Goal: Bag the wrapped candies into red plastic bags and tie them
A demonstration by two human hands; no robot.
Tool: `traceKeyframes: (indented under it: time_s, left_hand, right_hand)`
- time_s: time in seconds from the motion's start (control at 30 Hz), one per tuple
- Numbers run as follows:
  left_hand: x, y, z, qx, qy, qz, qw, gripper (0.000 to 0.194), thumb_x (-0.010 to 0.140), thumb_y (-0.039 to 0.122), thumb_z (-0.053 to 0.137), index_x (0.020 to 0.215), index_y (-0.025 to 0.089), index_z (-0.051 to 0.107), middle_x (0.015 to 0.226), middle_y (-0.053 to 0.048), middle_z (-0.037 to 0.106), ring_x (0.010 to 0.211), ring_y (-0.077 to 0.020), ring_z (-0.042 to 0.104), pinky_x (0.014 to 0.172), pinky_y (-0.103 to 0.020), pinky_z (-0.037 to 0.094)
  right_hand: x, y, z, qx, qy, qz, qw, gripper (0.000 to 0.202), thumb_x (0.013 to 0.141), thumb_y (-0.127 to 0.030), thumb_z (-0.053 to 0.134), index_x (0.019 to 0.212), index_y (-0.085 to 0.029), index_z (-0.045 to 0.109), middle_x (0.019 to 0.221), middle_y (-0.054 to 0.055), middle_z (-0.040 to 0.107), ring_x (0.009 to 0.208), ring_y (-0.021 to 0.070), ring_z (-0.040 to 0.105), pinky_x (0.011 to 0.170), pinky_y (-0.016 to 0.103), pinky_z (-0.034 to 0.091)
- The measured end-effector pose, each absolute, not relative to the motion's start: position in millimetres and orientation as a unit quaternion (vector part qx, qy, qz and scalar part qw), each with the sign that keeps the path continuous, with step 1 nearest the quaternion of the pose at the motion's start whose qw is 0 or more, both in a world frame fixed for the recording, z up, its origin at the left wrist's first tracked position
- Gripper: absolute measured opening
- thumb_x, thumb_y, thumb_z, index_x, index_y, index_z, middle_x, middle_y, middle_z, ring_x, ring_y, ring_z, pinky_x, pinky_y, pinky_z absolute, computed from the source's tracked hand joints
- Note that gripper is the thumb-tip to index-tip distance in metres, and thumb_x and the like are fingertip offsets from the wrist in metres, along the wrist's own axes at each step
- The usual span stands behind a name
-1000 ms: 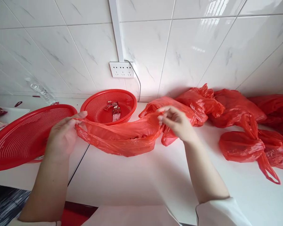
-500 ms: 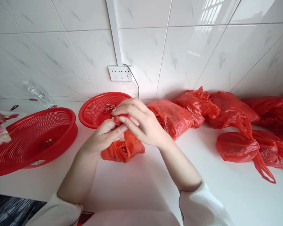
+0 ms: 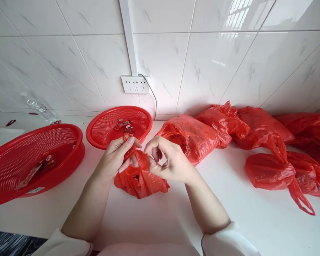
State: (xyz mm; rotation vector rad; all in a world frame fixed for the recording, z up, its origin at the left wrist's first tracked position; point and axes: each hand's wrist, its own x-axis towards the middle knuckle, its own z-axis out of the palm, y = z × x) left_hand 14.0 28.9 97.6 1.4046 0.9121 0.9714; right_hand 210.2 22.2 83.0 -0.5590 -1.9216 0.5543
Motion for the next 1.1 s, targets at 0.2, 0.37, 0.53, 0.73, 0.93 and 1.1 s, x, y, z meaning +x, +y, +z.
traceKeyframes:
  time_s: [0.2,0.37,0.53,0.73,0.93,1.1]
  left_hand:
    - [8,34,100,0.567,0.36,0.387,0.631,0.019,0.085,0.032,0.066,0.084,0.02,0.051,0.059,0.005,0.059,0.047,-0.0068,0.055,0.045,-0.016,0.043]
    - [0,20,100,0.824,0.384,0.34,0.241,0.018,0.077,0.005,0.059,0.086,0.021,0.055,0.072,0.003,0.061,0.062,-0.0105,0.061,0.053,-0.02,0.046]
    - [-1,17,95,0.879,0.304,0.343,-0.129,0.03,0.082,-0.005,0.045,0.092,0.02,0.058,0.104,-0.005,0.067,0.088,-0.0148,0.068,0.067,-0.023,0.054]
    - [1,33,89,0.86,0.237,0.452,0.005,0.024,0.082,-0.001,0.057,0.089,0.021,0.061,0.101,-0.005,0.055,0.088,-0.0131,0.064,0.08,-0.027,0.057]
    - [2,34,88,0.823,0.249,0.496,0.121,0.02,0.078,0.003,0.067,0.086,0.021,0.065,0.084,-0.001,0.065,0.077,-0.0121,0.065,0.064,-0.021,0.057]
    - [-7,37,86,0.813,0.259,0.498,0.158,0.023,0.078,0.004,0.07,0.091,0.022,0.073,0.084,-0.001,0.076,0.074,-0.0136,0.071,0.063,-0.022,0.059]
  right_hand:
    - [211,16,85,-0.186,-0.891,0.166,0.38,0.031,0.079,0.003,0.051,0.098,-0.022,0.053,0.092,0.002,0.064,0.077,0.013,0.059,0.067,0.027,0.05]
    - [204,26,86,-0.216,-0.834,0.249,0.443,0.017,0.087,-0.02,0.063,0.103,-0.022,0.06,0.11,0.008,0.062,0.104,0.0209,0.06,0.092,0.039,0.051]
    - [193,45,74,-0.224,-0.676,0.513,0.479,0.032,0.101,-0.031,0.041,0.132,-0.027,0.049,0.138,0.009,0.052,0.113,0.0184,0.06,0.097,0.041,0.051]
    - [191,53,65,-0.176,-0.643,0.558,0.494,0.03,0.093,-0.027,0.059,0.123,-0.026,0.059,0.108,0.004,0.066,0.096,0.0151,0.062,0.086,0.033,0.053]
    - [195,50,67,-0.189,-0.676,0.512,0.496,0.007,0.088,-0.027,0.066,0.093,-0.022,0.064,0.09,0.002,0.063,0.085,0.0153,0.059,0.08,0.033,0.05]
    - [198,51,68,-0.148,-0.665,0.539,0.495,0.005,0.087,-0.026,0.067,0.088,-0.023,0.062,0.105,0.005,0.062,0.104,0.0189,0.057,0.089,0.037,0.05]
